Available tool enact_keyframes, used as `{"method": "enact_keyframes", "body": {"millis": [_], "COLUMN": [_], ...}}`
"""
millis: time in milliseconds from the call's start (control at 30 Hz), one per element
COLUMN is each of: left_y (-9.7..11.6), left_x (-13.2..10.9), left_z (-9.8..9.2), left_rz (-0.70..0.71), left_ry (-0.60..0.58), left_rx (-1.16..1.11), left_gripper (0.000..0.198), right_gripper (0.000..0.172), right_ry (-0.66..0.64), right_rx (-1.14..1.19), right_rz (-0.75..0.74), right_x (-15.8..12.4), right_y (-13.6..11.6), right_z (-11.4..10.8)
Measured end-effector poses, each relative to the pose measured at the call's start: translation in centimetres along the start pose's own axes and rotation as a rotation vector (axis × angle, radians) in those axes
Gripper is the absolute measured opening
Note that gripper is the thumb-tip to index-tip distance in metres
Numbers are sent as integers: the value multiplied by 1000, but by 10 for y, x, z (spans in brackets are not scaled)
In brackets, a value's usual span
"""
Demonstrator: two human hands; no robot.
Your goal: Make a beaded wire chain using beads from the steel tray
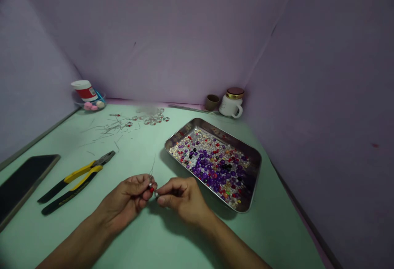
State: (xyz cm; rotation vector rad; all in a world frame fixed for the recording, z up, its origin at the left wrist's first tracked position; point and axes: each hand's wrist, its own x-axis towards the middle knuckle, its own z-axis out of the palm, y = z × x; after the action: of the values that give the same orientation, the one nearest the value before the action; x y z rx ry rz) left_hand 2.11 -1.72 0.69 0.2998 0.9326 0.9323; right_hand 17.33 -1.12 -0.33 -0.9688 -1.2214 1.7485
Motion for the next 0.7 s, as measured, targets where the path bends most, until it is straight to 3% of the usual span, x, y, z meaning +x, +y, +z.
{"method": "enact_keyframes", "body": {"millis": [100, 233, 500, 700], "left_y": [4, 11, 4, -6], "left_x": [0, 2, 6, 8], "left_z": [0, -4, -4, -4], "left_rz": [22, 184, 179, 114], "left_ry": [-2, 89, 144, 98], "left_rx": [-28, -96, -203, -210], "left_gripper": [14, 19, 20, 20], "right_gripper": [18, 41, 16, 17], "right_ry": [-7, 54, 84, 143], "right_rx": [82, 329, 744, 914], "right_rz": [71, 132, 174, 176], "right_x": [3, 7, 1, 0], "right_y": [4, 12, 16, 20], "right_z": [-1, 0, 13, 17]}}
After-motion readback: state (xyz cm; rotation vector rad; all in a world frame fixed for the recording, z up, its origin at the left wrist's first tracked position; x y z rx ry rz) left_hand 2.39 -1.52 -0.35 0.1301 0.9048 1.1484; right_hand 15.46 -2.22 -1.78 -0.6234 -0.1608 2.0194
